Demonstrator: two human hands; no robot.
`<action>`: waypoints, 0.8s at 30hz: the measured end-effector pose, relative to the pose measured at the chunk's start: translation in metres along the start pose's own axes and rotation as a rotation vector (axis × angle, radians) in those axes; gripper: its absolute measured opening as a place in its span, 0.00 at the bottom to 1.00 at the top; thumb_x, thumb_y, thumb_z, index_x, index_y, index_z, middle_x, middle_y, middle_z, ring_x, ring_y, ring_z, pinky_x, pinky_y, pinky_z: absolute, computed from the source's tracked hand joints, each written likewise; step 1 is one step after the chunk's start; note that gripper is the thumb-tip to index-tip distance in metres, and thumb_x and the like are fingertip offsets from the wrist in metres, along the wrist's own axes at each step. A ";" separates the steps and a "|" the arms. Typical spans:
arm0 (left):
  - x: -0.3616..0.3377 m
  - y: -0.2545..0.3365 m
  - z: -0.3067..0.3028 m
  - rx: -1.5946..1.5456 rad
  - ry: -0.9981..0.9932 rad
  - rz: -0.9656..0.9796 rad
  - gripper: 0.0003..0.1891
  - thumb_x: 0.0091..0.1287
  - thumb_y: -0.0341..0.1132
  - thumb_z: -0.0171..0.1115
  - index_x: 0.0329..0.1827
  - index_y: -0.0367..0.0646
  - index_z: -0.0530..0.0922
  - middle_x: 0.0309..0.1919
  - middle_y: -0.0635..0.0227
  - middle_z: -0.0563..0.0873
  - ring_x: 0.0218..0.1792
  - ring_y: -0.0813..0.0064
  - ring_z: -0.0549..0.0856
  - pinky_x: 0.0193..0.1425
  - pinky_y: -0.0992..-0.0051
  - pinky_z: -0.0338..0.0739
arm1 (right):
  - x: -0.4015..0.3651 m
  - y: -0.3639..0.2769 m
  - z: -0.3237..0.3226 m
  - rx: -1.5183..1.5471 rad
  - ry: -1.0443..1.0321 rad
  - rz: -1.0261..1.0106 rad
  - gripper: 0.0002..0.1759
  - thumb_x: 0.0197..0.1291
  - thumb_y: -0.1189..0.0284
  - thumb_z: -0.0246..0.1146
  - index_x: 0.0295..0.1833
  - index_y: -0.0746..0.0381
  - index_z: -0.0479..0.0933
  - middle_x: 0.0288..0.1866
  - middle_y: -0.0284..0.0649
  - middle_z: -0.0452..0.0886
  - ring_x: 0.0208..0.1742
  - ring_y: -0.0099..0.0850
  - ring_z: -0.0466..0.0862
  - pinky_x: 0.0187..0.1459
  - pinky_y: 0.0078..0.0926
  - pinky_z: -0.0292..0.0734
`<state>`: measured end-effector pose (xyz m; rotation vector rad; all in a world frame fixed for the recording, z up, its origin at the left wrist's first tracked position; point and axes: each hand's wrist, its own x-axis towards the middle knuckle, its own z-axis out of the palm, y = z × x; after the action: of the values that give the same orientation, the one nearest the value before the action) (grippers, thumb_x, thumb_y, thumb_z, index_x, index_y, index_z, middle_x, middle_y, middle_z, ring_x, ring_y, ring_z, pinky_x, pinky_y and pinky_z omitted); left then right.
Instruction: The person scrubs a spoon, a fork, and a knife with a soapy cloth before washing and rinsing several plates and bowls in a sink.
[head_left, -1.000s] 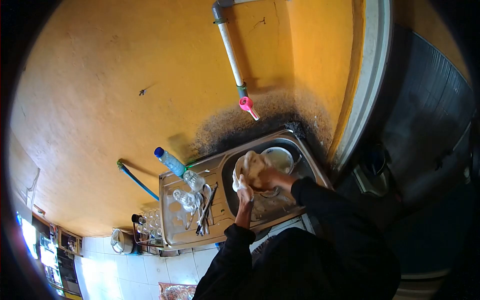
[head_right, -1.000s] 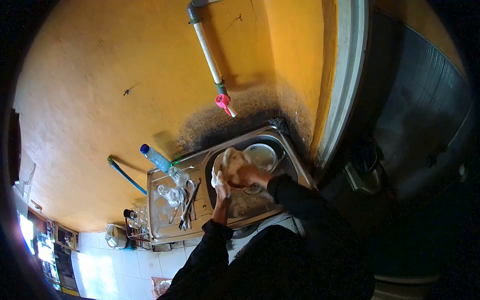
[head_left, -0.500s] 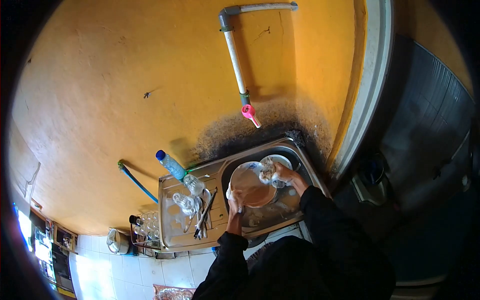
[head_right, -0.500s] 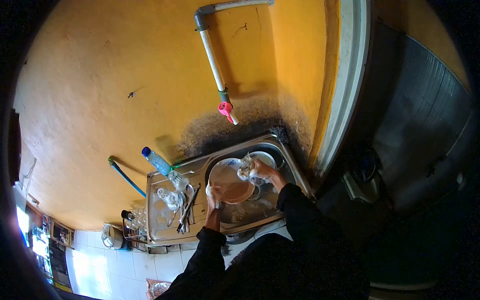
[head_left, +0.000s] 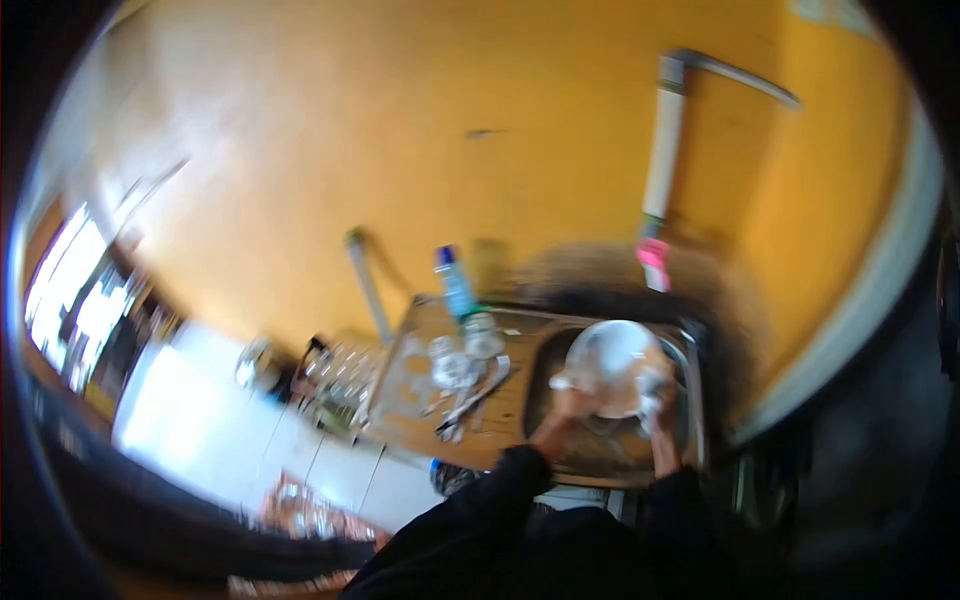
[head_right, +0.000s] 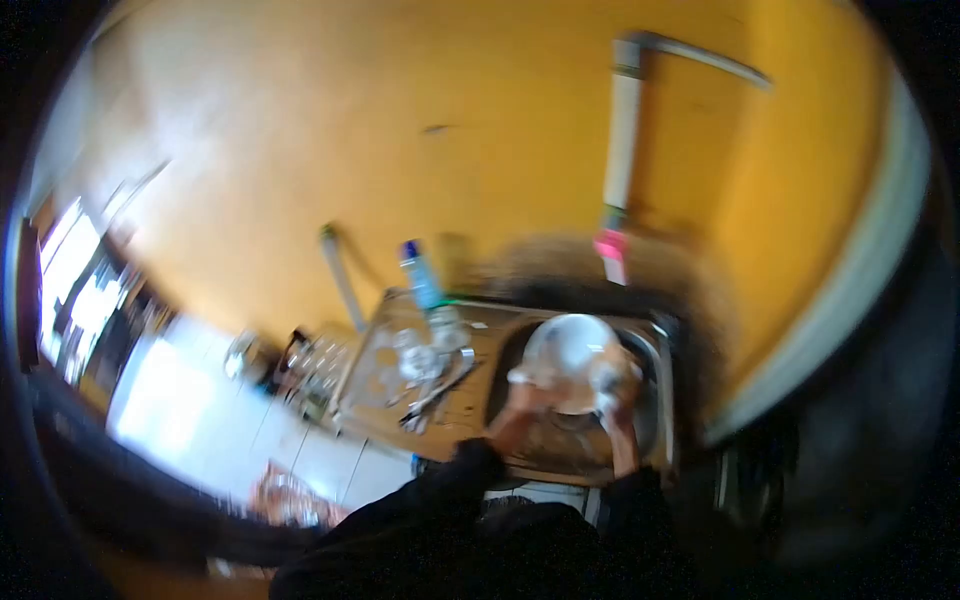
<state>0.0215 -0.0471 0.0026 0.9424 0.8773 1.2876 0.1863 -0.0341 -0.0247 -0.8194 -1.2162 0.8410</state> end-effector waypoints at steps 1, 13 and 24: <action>0.025 -0.082 -0.007 -0.041 -0.051 -0.001 0.09 0.49 0.34 0.58 0.30 0.40 0.72 0.24 0.70 0.75 0.26 0.77 0.75 0.29 0.76 0.72 | -0.027 0.097 -0.038 -0.010 0.133 0.115 0.20 0.48 0.70 0.53 0.49 0.63 0.64 0.47 0.38 0.68 0.45 0.26 0.70 0.45 0.28 0.67; 0.024 -0.048 0.013 -0.058 0.212 -0.041 0.08 0.50 0.32 0.55 0.31 0.39 0.75 0.20 0.66 0.77 0.22 0.76 0.76 0.21 0.72 0.70 | -0.063 0.070 -0.006 0.759 -0.742 0.579 0.16 0.48 0.71 0.53 0.44 0.61 0.66 0.41 0.39 0.69 0.42 0.26 0.70 0.41 0.27 0.68; 0.027 -0.064 -0.012 0.467 0.140 0.188 0.05 0.51 0.29 0.53 0.28 0.37 0.72 0.25 0.65 0.77 0.23 0.72 0.73 0.23 0.73 0.69 | -0.076 0.105 -0.125 1.297 -0.724 0.665 0.11 0.48 0.72 0.54 0.39 0.60 0.68 0.36 0.39 0.70 0.38 0.25 0.71 0.38 0.27 0.68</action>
<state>0.0363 -0.0216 -0.0613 1.3364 1.2557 1.3459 0.2878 -0.0629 -0.1706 0.2440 -0.6659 2.2504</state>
